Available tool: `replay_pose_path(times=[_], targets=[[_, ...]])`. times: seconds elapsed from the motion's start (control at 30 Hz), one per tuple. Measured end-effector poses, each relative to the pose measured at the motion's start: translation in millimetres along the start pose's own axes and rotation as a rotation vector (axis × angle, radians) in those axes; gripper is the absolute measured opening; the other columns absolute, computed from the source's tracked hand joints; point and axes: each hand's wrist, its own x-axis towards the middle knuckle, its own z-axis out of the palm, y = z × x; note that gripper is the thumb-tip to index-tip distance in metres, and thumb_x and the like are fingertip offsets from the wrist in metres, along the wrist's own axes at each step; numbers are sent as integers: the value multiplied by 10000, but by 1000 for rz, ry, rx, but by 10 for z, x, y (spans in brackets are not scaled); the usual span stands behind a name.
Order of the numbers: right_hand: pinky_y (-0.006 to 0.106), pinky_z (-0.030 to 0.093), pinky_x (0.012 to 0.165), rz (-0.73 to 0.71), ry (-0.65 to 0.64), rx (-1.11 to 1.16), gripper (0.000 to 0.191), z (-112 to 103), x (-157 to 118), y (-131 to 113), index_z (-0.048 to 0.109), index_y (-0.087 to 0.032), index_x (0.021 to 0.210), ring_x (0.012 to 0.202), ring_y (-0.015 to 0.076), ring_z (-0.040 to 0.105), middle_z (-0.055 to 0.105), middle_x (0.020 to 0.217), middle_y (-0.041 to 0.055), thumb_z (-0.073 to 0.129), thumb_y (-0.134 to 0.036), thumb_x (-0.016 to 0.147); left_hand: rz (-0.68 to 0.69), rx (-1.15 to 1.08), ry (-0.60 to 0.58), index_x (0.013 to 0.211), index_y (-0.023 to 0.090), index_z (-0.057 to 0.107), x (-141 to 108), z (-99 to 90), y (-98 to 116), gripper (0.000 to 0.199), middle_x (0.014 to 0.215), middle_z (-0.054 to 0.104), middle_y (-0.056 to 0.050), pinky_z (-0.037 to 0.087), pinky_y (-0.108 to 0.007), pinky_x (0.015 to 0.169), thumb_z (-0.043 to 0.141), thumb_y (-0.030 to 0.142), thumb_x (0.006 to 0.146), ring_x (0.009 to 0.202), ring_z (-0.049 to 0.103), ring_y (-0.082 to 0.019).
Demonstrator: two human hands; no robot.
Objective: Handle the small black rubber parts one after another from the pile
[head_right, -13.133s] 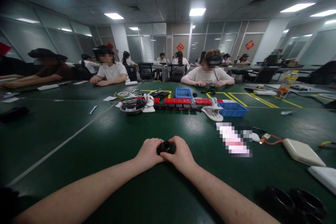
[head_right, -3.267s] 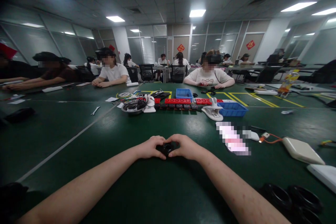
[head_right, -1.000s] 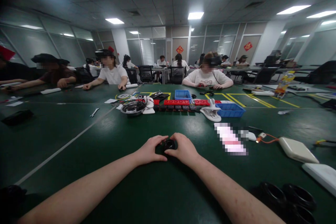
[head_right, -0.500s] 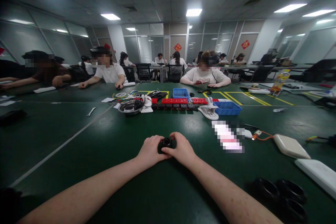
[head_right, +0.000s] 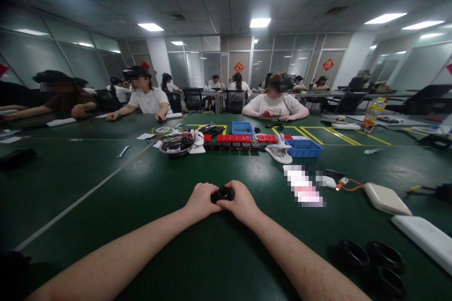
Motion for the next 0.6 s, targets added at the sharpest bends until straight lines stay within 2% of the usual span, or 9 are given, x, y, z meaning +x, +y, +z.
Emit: replay_pose_path(times=[0.13,0.3,0.43,0.6], targets=[[278,389,703,-109,-146,74,366,-134,50,48,571,-166,859,805,164,491,518,843,18,713,-264,536,146,-103,-103,778,175,588,44,-41,-88,400,759,581,-18,375,-298,699,594,534,603,755,518,-187],[291,381,783,-250,-374,201,447,-238,104,120,581,-195,965,884,165,489,500,935,20,717,-299,552,336,-198,-202,953,206,589,75,-101,-200,468,963,540,-35,375,-291,771,629,504,595,893,474,-197],[303,379,811,-244,-506,247,449,-286,106,66,579,-222,996,912,168,495,503,977,18,705,-302,572,348,-247,-300,1005,261,583,63,-135,-226,503,1041,509,-22,346,-316,841,650,505,571,972,437,-217],[302,383,791,-250,-525,208,451,-332,75,-7,575,-241,1021,901,174,501,532,979,15,694,-265,586,324,-290,-338,962,272,601,38,-149,-225,444,1064,509,-10,331,-329,862,654,489,578,989,435,-221]])
